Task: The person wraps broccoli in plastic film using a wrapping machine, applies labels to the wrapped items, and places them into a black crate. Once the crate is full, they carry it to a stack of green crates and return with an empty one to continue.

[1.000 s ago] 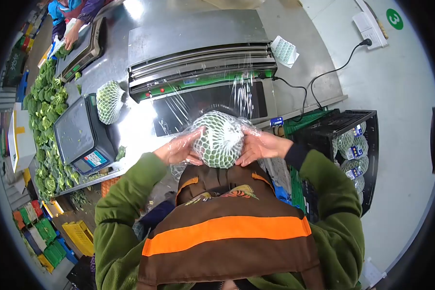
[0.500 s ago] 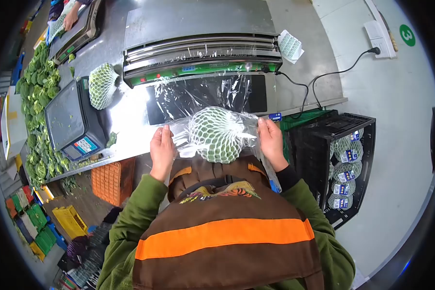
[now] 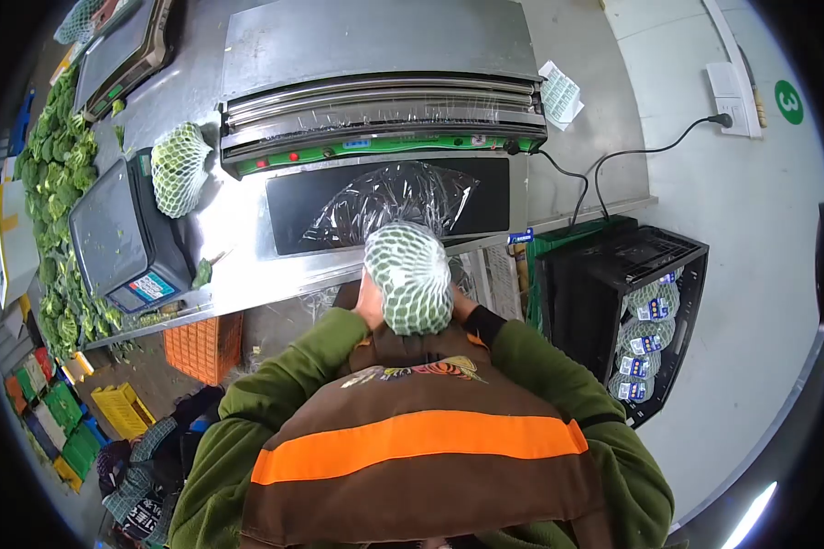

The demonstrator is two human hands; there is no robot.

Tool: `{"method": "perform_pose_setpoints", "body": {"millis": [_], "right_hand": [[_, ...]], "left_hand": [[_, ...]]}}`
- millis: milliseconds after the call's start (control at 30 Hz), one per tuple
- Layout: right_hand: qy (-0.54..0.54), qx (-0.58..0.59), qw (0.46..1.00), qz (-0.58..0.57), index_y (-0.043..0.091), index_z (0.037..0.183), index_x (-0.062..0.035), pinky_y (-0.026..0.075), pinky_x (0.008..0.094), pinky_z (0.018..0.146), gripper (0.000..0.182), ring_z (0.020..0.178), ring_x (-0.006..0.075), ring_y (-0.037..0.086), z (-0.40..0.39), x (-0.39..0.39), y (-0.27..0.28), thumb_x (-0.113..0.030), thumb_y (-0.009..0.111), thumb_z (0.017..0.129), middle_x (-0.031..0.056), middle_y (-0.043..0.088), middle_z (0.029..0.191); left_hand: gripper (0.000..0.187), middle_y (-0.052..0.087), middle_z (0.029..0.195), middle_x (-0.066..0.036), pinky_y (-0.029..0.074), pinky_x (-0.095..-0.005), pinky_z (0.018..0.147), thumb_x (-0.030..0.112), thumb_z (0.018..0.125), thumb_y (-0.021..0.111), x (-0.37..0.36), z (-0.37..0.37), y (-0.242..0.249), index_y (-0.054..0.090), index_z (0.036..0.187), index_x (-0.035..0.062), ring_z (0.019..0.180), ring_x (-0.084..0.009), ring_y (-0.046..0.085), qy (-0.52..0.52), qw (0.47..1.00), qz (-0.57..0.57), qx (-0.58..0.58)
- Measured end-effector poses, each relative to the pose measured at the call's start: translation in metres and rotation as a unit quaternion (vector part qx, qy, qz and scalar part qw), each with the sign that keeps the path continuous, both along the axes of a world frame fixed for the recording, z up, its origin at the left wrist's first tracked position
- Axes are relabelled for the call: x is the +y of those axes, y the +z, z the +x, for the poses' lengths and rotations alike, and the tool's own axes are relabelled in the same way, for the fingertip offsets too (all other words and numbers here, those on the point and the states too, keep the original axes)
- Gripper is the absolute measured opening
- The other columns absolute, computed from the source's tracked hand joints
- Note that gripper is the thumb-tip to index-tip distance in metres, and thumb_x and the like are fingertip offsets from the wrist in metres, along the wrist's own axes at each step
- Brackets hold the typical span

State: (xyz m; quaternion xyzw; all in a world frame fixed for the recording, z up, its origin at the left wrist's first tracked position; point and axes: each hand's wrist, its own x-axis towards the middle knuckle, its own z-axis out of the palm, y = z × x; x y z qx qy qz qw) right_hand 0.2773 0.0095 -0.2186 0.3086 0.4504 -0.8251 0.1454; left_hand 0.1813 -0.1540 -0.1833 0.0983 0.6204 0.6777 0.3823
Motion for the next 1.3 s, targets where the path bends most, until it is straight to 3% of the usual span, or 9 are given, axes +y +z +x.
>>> {"method": "perform_pose_setpoints", "body": {"millis": [100, 300, 467, 567, 700, 800, 1000, 1067, 1300], "right_hand": [[0.018, -0.070, 0.993, -0.093, 0.051, 0.134, -0.0006, 0.046, 0.0360, 0.099, 0.038, 0.113, 0.0208, 0.057, -0.007, -0.012, 0.042, -0.014, 0.053, 0.099, 0.0079, 0.058, 0.132], [0.116, 0.036, 0.991, -0.058, 0.052, 0.133, 0.0007, 0.047, 0.0361, 0.098, 0.042, 0.112, 0.0208, 0.059, -0.029, -0.014, 0.143, -0.017, 0.059, 0.095, 0.0112, 0.060, 0.128], [0.405, -0.023, 0.856, 0.320, 0.063, 0.120, -0.0042, 0.047, 0.0339, 0.095, 0.032, 0.112, 0.0221, 0.060, -0.051, 0.061, 0.167, -0.016, 0.064, 0.090, 0.0151, 0.063, 0.121], [-0.083, 0.250, 0.945, 0.192, 0.057, 0.123, 0.0032, 0.043, 0.0386, 0.103, 0.033, 0.117, 0.0240, 0.058, -0.092, 0.081, 0.243, -0.018, 0.051, 0.097, 0.0162, 0.060, 0.129], [0.210, 0.369, 0.905, 0.041, 0.056, 0.127, 0.0034, 0.042, 0.0320, 0.103, 0.047, 0.116, 0.0206, 0.058, -0.109, 0.043, 0.217, -0.036, 0.049, 0.101, 0.0160, 0.062, 0.124], [-0.026, 0.237, 0.933, -0.271, 0.063, 0.117, -0.0001, 0.049, 0.0327, 0.094, 0.053, 0.103, 0.0195, 0.065, -0.067, 0.017, 0.194, -0.048, 0.052, 0.099, 0.0105, 0.067, 0.116], [-0.238, 0.156, 0.888, -0.360, 0.068, 0.110, -0.0058, 0.053, 0.0349, 0.088, 0.054, 0.090, 0.0191, 0.068, -0.024, 0.028, 0.196, -0.054, 0.047, 0.099, 0.0078, 0.072, 0.104], [-0.326, 0.204, 0.849, -0.362, 0.068, 0.111, -0.0066, 0.052, 0.0349, 0.089, 0.055, 0.091, 0.0193, 0.069, -0.019, 0.020, 0.179, -0.055, 0.045, 0.099, 0.0081, 0.073, 0.105], [-0.458, 0.269, 0.838, -0.124, 0.066, 0.113, -0.0029, 0.047, 0.0317, 0.094, 0.065, 0.098, 0.0198, 0.065, 0.020, 0.090, 0.185, -0.058, 0.034, 0.102, 0.0102, 0.070, 0.108]], "left_hand": [[0.034, 0.062, 0.122, -0.013, 0.046, -0.0373, 0.097, 0.013, 0.088, 0.063, -0.032, -0.001, -0.013, 0.062, 0.120, 0.0033, 0.112, -0.0221, 0.059, -0.175, 0.914, -0.053, 0.362], [0.037, 0.058, 0.133, -0.011, 0.045, -0.0337, 0.102, 0.011, 0.095, 0.057, -0.016, -0.042, 0.073, 0.056, 0.130, 0.0002, 0.121, -0.0204, 0.055, -0.045, 0.871, 0.230, -0.432], [0.039, 0.058, 0.134, -0.012, 0.050, -0.0375, 0.101, 0.019, 0.103, 0.045, -0.036, -0.042, 0.098, 0.050, 0.138, 0.0020, 0.117, -0.0222, 0.060, -0.093, 0.912, 0.141, -0.374], [0.038, 0.058, 0.134, -0.012, 0.050, -0.0400, 0.102, 0.017, 0.104, 0.042, -0.039, -0.047, 0.084, 0.048, 0.139, 0.0037, 0.118, -0.0231, 0.060, -0.159, 0.896, 0.094, -0.404], [0.049, 0.052, 0.140, -0.013, 0.045, -0.0417, 0.105, 0.020, 0.100, 0.049, -0.007, -0.069, 0.103, 0.039, 0.145, 0.0035, 0.123, -0.0278, 0.056, -0.201, 0.898, 0.054, -0.389], [0.052, 0.051, 0.140, -0.014, 0.043, -0.0417, 0.107, 0.018, 0.097, 0.051, -0.002, -0.074, 0.134, 0.038, 0.145, 0.0021, 0.124, -0.0290, 0.054, -0.184, 0.896, 0.073, -0.398], [0.058, 0.049, 0.140, -0.015, 0.039, -0.0416, 0.109, 0.016, 0.093, 0.056, 0.016, -0.070, 0.169, 0.036, 0.146, -0.0002, 0.125, -0.0309, 0.052, -0.138, 0.885, 0.123, -0.427], [0.077, 0.041, 0.143, -0.017, 0.030, -0.0397, 0.112, 0.009, 0.082, 0.066, 0.026, -0.076, 0.129, 0.028, 0.148, -0.0013, 0.130, -0.0310, 0.045, -0.331, 0.937, -0.108, -0.019], [0.071, 0.056, 0.127, -0.015, 0.040, -0.0366, 0.101, 0.022, 0.081, 0.078, 0.137, -0.021, 0.169, 0.044, 0.136, -0.0066, 0.114, -0.0235, 0.055, -0.268, 0.955, 0.014, 0.125]]}}
